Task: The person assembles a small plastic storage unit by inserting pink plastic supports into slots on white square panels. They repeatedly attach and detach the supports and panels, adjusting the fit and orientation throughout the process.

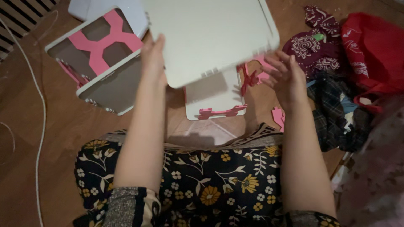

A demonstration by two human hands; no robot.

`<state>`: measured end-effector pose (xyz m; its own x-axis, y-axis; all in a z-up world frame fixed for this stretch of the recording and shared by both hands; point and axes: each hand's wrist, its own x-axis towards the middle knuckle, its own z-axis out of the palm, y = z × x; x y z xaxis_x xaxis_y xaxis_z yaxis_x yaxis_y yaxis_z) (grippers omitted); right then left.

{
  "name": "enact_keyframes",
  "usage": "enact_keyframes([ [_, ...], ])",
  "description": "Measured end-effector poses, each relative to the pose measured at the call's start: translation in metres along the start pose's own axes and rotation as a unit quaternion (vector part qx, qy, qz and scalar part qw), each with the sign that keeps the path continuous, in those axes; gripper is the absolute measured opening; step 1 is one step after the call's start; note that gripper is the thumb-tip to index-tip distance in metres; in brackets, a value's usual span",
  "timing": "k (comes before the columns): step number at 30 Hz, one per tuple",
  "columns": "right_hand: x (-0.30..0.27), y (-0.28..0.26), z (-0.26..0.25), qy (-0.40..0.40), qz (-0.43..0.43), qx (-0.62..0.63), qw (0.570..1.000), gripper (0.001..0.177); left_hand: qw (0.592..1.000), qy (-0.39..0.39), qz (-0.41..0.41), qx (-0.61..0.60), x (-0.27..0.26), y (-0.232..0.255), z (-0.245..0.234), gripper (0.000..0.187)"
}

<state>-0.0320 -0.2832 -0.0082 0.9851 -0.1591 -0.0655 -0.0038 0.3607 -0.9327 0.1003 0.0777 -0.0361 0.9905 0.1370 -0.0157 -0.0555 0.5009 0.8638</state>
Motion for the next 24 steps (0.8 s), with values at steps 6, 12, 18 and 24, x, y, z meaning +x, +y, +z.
enact_keyframes([
  [6, -0.002, 0.009, -0.018, -0.077, 0.121, -0.110, 0.984, 0.047, 0.991, -0.038, -0.026, 0.124, -0.038, -0.051, 0.010, 0.036],
  [12, 0.007, 0.030, -0.033, -0.077, 0.208, -0.142, 0.965, 0.049, 0.974, -0.040, -0.023, 0.223, -0.051, -0.066, 0.001, 0.039],
  [18, 0.011, 0.044, -0.033, -0.083, 0.260, -0.143, 0.951, 0.052, 0.945, -0.053, -0.019, 0.321, -0.068, -0.053, -0.011, 0.042],
  [24, 0.010, 0.051, -0.029, -0.039, 0.270, -0.242, 0.931, 0.055, 0.922, -0.032, 0.008, 0.387, -0.068, -0.051, -0.013, 0.044],
])
